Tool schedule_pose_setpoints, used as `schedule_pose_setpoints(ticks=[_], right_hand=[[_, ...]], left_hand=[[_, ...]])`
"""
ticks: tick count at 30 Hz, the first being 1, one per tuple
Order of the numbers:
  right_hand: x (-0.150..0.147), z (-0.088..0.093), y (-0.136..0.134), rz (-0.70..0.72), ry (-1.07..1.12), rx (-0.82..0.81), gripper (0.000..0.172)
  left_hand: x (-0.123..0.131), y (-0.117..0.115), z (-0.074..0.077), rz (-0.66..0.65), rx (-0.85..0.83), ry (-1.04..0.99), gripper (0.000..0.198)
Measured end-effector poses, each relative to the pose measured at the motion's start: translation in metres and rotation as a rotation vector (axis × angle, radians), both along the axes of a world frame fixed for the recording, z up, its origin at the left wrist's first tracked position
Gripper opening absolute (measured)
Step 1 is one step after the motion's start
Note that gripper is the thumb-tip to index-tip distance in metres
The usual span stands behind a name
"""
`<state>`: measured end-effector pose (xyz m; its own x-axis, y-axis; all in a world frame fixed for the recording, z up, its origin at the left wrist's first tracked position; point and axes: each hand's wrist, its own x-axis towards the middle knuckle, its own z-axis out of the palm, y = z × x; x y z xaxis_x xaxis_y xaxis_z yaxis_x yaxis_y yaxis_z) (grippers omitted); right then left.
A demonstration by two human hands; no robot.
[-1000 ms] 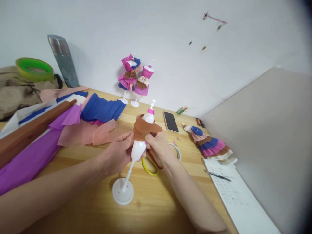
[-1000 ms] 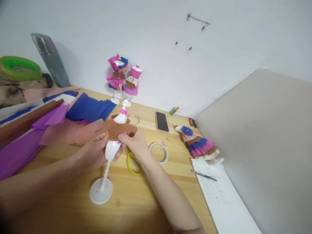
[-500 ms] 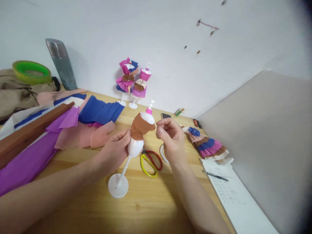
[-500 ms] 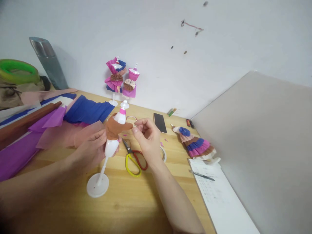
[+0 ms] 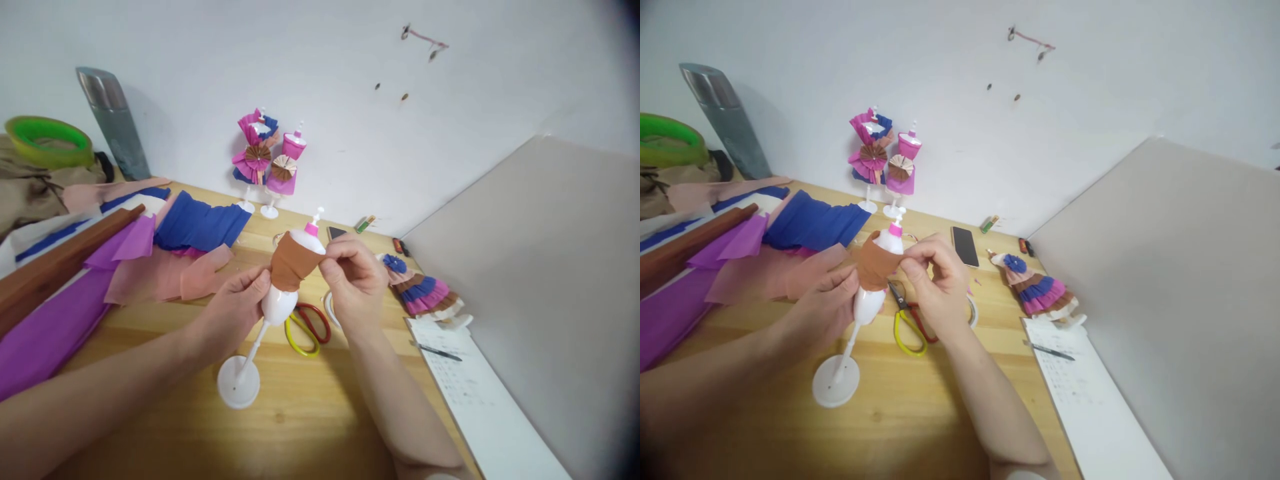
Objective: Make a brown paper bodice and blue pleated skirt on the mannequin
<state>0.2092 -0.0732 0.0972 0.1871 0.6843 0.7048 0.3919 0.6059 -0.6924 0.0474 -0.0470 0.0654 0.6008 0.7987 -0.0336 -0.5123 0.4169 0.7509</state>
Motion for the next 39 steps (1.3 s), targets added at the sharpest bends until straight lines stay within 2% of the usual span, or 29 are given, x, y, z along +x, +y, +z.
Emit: schedule_pose_setpoints(ticks=[4, 8, 14, 18, 21, 25, 30, 34, 39], right_hand=[[0.002, -0.001, 0.001, -0.009, 0.011, -0.016, 0.012], [0.005, -0.003, 0.002, -0.021, 0.051, -0.007, 0.019], [0.006, -0.006, 0.004, 0.077, 0.195, -0.116, 0.017], [0.005, -0.007, 0.002, -0.021, 0.292, -0.079, 0.023], [0.000, -0.010, -0.001, -0.057, 0.228, -0.081, 0.021], [-0.012, -0.016, -0.006, 0.013, 0.074, -0.206, 0.016], [-0.024, -0.021, -0.007, 0.037, 0.036, -0.270, 0.015], [-0.025, -0.021, -0.009, 0.077, 0.068, -0.307, 0.017], [-0.026, -0.024, -0.008, 0.170, 0.215, -0.420, 0.024]], left_hand=[[0.001, -0.001, -0.001, 0.012, -0.004, 0.026, 0.032], [0.001, -0.002, 0.000, 0.017, 0.005, 0.035, 0.031], [0.001, -0.003, 0.001, 0.031, 0.014, 0.042, 0.032], [-0.001, -0.001, 0.001, 0.077, 0.042, 0.041, 0.028], [-0.003, 0.003, 0.001, 0.134, 0.043, 0.056, 0.026], [-0.003, 0.004, 0.003, 0.215, 0.030, 0.057, 0.024], [-0.006, 0.000, 0.007, 0.237, 0.068, 0.082, 0.025], [-0.008, -0.002, 0.008, 0.236, 0.111, 0.122, 0.023], [-0.010, -0.001, 0.009, 0.223, 0.106, 0.112, 0.019]])
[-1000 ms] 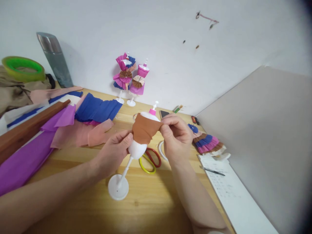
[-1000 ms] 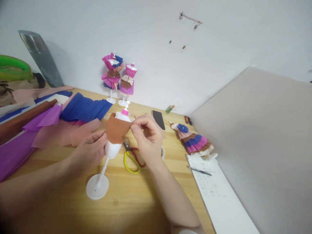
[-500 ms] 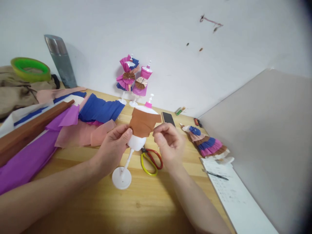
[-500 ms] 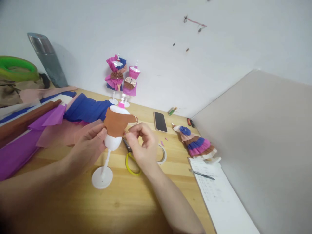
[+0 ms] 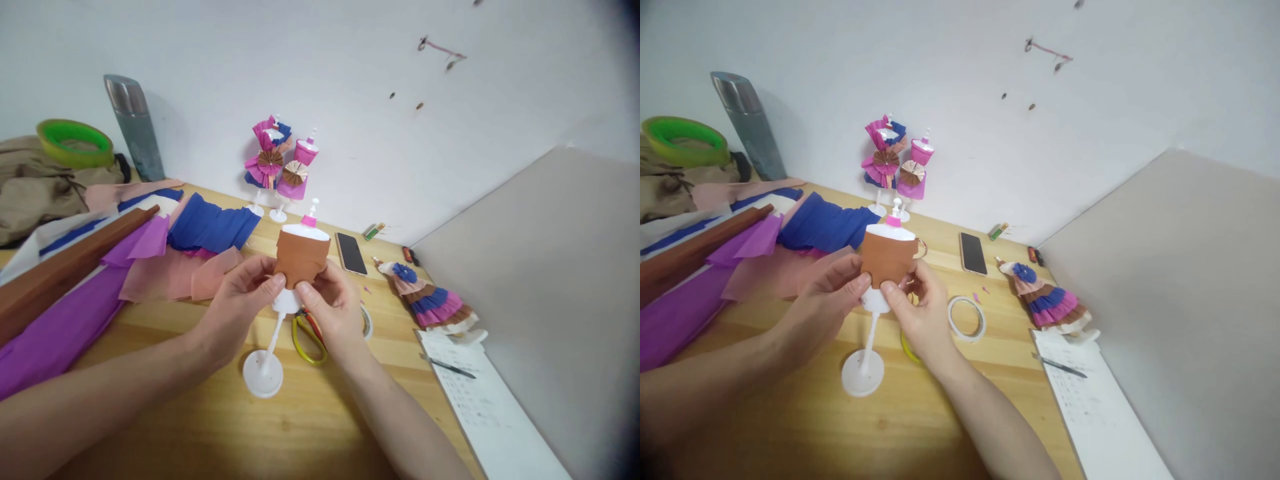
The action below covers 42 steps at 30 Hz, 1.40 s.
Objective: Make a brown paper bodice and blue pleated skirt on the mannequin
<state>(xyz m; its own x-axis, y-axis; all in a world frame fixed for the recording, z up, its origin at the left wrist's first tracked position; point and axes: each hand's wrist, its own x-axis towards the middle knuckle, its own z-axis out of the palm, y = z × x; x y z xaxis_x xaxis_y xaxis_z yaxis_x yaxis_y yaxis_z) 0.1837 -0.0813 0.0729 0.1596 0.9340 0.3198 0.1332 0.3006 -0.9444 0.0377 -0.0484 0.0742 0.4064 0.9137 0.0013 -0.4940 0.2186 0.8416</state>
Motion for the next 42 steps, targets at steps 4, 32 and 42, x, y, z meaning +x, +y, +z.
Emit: schedule_pose_setpoints(ticks=[4, 32, 42], right_hand=[[-0.001, -0.001, 0.001, 0.037, 0.076, -0.015, 0.025], [0.006, -0.016, 0.007, -0.003, -0.133, 0.199, 0.019], [0.006, -0.016, 0.010, 0.065, -0.122, 0.204, 0.018]], left_hand=[[-0.002, 0.002, 0.006, 0.016, -0.007, 0.030, 0.019], [-0.008, 0.006, 0.016, 0.265, 0.291, 0.243, 0.008], [-0.007, 0.010, 0.018, 0.185, 0.147, 0.154, 0.005]])
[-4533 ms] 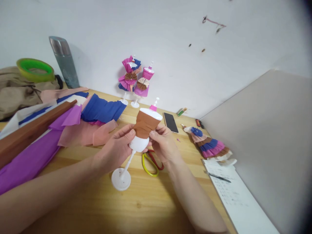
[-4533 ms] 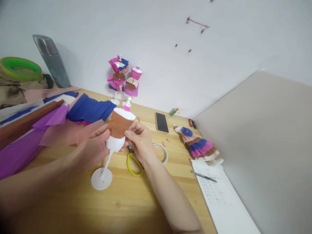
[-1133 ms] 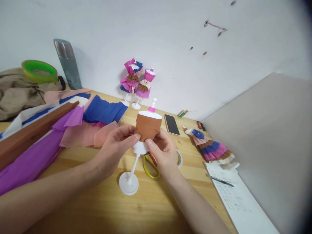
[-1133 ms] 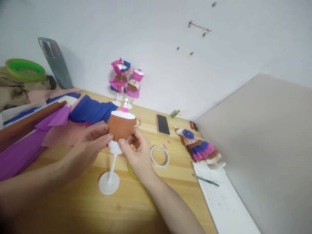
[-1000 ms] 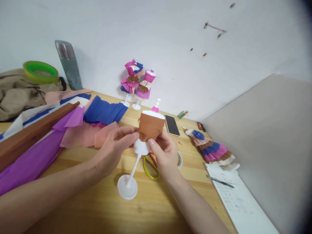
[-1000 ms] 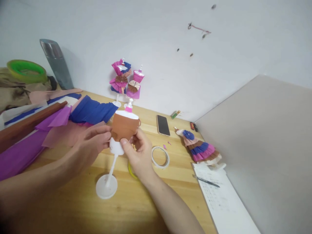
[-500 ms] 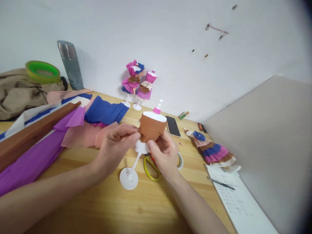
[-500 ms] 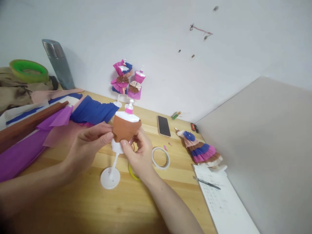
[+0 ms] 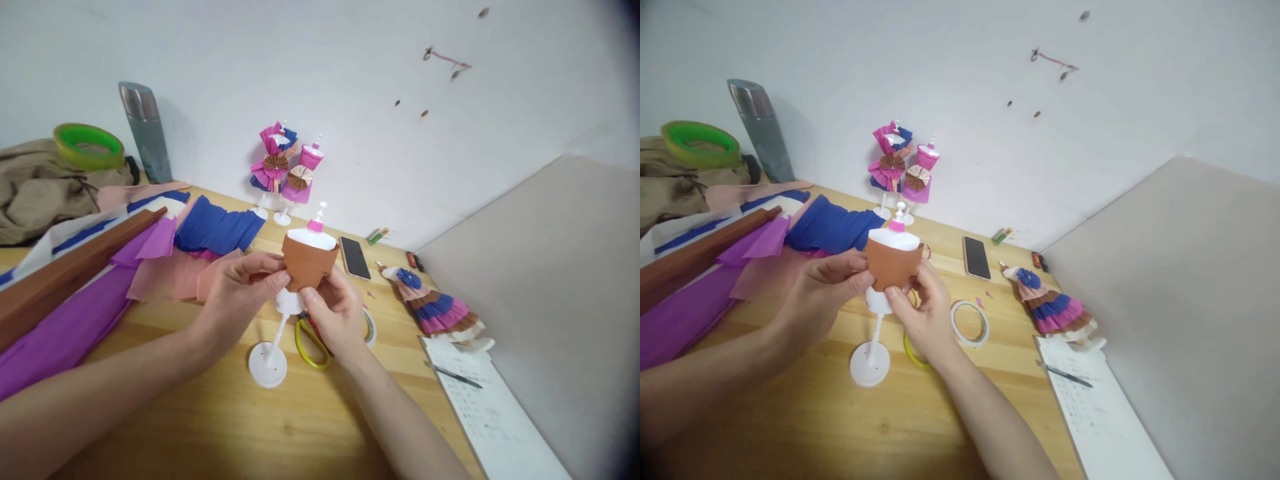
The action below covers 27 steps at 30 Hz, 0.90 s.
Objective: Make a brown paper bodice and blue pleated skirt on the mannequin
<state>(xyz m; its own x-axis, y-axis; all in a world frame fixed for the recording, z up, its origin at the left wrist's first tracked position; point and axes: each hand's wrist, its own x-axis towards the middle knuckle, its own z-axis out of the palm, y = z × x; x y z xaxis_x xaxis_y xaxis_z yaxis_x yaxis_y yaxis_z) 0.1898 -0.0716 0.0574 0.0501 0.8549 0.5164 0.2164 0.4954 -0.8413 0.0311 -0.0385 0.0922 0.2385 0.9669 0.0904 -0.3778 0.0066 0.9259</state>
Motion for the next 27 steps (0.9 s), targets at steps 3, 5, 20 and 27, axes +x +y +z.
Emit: schedule_pose_setpoints(ticks=[3, 5, 20, 27], right_hand=[[0.000, 0.001, 0.001, 0.007, 0.015, 0.002, 0.017], [0.001, 0.000, 0.001, 0.020, 0.023, 0.001, 0.017], [-0.004, 0.010, -0.001, -0.044, 0.061, -0.054, 0.028], [-0.003, 0.012, -0.001, -0.056, 0.105, -0.089, 0.024]], left_hand=[[0.001, 0.002, -0.001, 0.005, -0.018, -0.038, 0.011], [0.001, 0.003, -0.001, -0.007, -0.012, -0.025, 0.012], [0.004, -0.004, -0.005, 0.006, 0.085, 0.130, 0.015], [0.006, -0.005, 0.000, -0.025, -0.012, 0.068, 0.021]])
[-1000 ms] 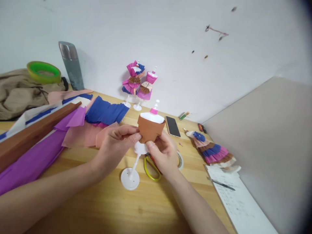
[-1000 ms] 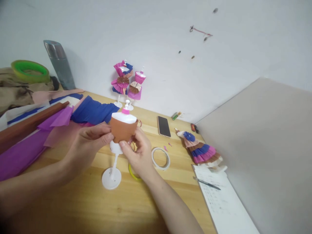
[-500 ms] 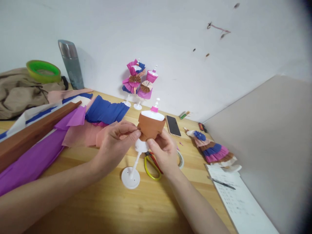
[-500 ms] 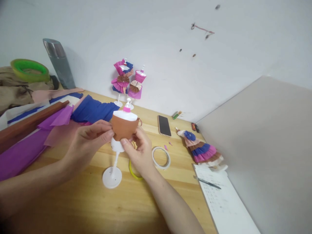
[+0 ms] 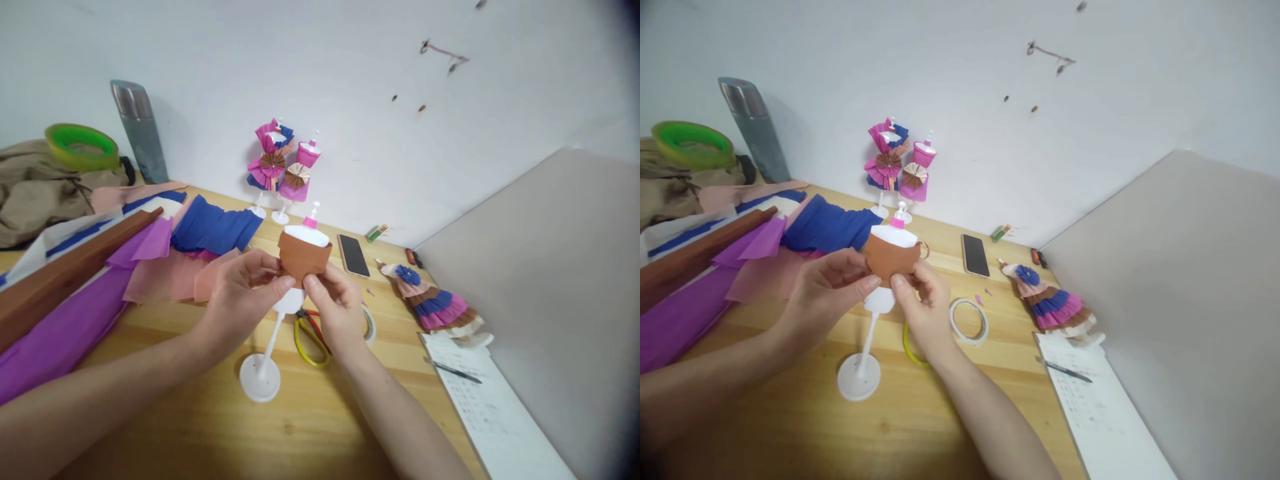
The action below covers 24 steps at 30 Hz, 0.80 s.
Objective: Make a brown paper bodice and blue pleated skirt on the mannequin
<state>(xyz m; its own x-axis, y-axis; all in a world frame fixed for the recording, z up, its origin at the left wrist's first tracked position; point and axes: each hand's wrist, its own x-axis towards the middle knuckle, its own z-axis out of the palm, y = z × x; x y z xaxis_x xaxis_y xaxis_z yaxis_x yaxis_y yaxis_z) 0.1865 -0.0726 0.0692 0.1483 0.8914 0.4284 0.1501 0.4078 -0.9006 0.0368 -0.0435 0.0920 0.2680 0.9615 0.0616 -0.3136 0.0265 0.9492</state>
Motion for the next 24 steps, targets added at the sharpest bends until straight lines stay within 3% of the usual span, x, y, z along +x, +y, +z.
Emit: schedule_pose_setpoints(ticks=[5, 11, 17, 24], right_hand=[[-0.009, -0.006, 0.003, -0.062, 0.054, -0.031, 0.022], [-0.012, -0.006, 0.005, -0.068, 0.117, -0.051, 0.020], [-0.017, -0.009, 0.009, -0.118, 0.187, -0.114, 0.026], [-0.016, -0.009, 0.010, -0.125, 0.180, -0.118, 0.026]], left_hand=[[0.003, 0.000, 0.001, -0.005, -0.043, -0.026, 0.022], [0.006, 0.001, -0.008, -0.025, -0.039, -0.087, 0.025], [0.012, 0.003, -0.013, 0.053, -0.067, -0.109, 0.028], [0.011, 0.002, -0.013, -0.012, -0.073, -0.092, 0.025]])
